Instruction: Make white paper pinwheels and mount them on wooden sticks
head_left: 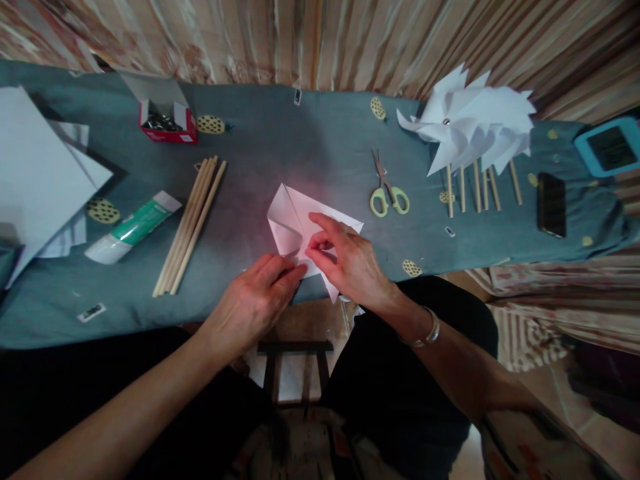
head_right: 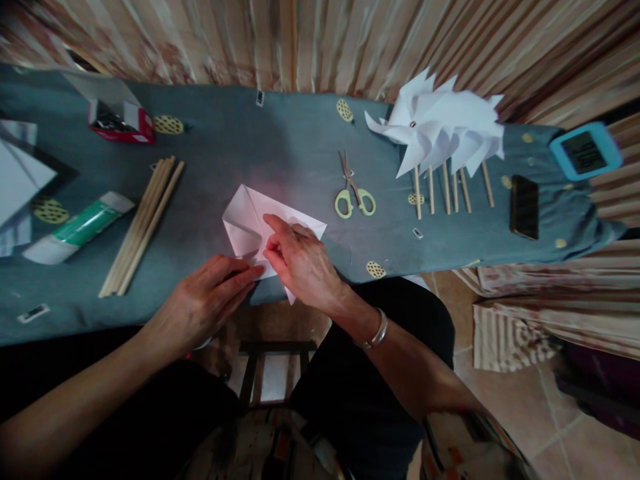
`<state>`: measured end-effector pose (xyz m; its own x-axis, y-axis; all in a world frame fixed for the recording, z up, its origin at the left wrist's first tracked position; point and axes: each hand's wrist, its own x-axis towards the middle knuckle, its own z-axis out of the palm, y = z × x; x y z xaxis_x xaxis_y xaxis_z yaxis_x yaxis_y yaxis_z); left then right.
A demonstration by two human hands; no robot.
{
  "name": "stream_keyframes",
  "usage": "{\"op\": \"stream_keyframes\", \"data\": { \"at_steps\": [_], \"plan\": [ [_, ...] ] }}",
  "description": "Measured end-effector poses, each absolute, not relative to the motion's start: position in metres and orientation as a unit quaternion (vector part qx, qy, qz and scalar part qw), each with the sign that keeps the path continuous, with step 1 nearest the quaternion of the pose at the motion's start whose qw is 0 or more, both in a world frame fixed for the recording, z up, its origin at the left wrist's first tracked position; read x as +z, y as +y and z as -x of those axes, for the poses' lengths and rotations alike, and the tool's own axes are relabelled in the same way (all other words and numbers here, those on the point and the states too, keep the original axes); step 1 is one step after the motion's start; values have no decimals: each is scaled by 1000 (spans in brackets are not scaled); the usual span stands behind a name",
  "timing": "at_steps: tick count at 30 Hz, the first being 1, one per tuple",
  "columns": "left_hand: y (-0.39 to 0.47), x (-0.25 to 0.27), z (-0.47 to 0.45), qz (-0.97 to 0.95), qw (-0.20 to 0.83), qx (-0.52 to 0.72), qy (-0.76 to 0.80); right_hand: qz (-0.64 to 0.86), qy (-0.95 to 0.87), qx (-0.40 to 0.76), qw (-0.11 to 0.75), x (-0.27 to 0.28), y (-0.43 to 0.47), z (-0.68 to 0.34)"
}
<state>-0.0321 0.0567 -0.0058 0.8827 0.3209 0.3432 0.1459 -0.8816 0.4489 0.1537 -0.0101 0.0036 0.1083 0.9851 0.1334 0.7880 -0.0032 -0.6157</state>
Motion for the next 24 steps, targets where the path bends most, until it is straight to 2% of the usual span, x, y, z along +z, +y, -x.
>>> {"op": "stream_keyframes", "data": {
  "at_steps": [24],
  "plan": [
    [56,-7,33,-944,216,207,137,690,-650,146,283,0,-10,-156]
  ]
}}
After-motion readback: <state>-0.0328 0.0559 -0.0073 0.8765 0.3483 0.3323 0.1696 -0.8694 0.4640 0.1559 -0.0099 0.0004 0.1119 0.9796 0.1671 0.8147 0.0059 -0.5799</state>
